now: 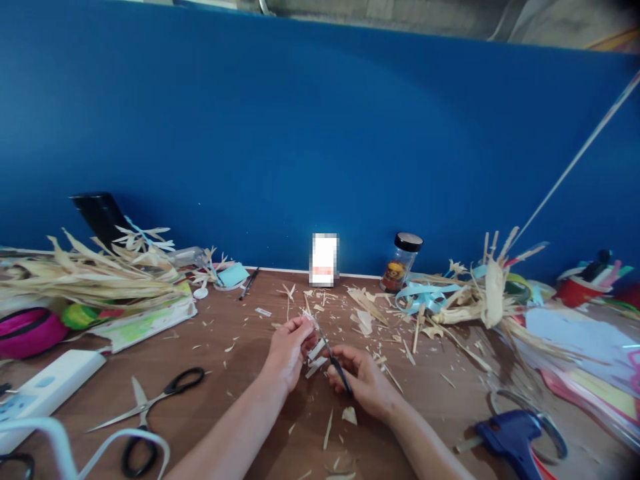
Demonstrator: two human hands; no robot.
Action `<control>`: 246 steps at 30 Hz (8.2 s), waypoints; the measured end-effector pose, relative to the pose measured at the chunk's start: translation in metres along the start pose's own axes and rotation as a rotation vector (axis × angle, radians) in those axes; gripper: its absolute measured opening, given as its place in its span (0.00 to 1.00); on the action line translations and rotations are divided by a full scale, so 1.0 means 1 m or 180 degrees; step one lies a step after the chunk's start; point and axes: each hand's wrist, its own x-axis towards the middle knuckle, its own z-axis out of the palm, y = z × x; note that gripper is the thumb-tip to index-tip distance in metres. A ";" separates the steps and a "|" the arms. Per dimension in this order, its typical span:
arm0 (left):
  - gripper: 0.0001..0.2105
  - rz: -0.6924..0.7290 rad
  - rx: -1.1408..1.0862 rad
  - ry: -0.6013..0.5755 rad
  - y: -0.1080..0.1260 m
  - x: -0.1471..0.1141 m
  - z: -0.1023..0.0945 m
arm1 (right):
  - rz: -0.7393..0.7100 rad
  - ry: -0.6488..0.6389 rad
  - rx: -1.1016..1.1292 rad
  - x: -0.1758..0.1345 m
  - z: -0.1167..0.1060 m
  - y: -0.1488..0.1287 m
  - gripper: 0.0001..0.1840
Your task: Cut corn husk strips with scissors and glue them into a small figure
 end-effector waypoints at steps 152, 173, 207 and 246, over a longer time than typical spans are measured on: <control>0.11 -0.0185 0.0705 -0.0120 -0.014 -0.002 -0.003 | -0.0095 0.0146 -0.0154 0.005 0.000 0.005 0.16; 0.10 -0.0238 0.0469 -0.0079 -0.011 0.000 -0.003 | 0.0018 0.0228 -0.0171 0.005 0.002 -0.001 0.15; 0.10 -0.0317 0.0692 -0.0508 -0.020 -0.009 0.003 | -0.0250 0.0939 0.0235 0.008 -0.007 -0.006 0.23; 0.06 -0.0769 0.0192 -0.0703 -0.018 -0.008 0.001 | -0.0291 0.0670 0.0138 0.007 -0.010 -0.002 0.21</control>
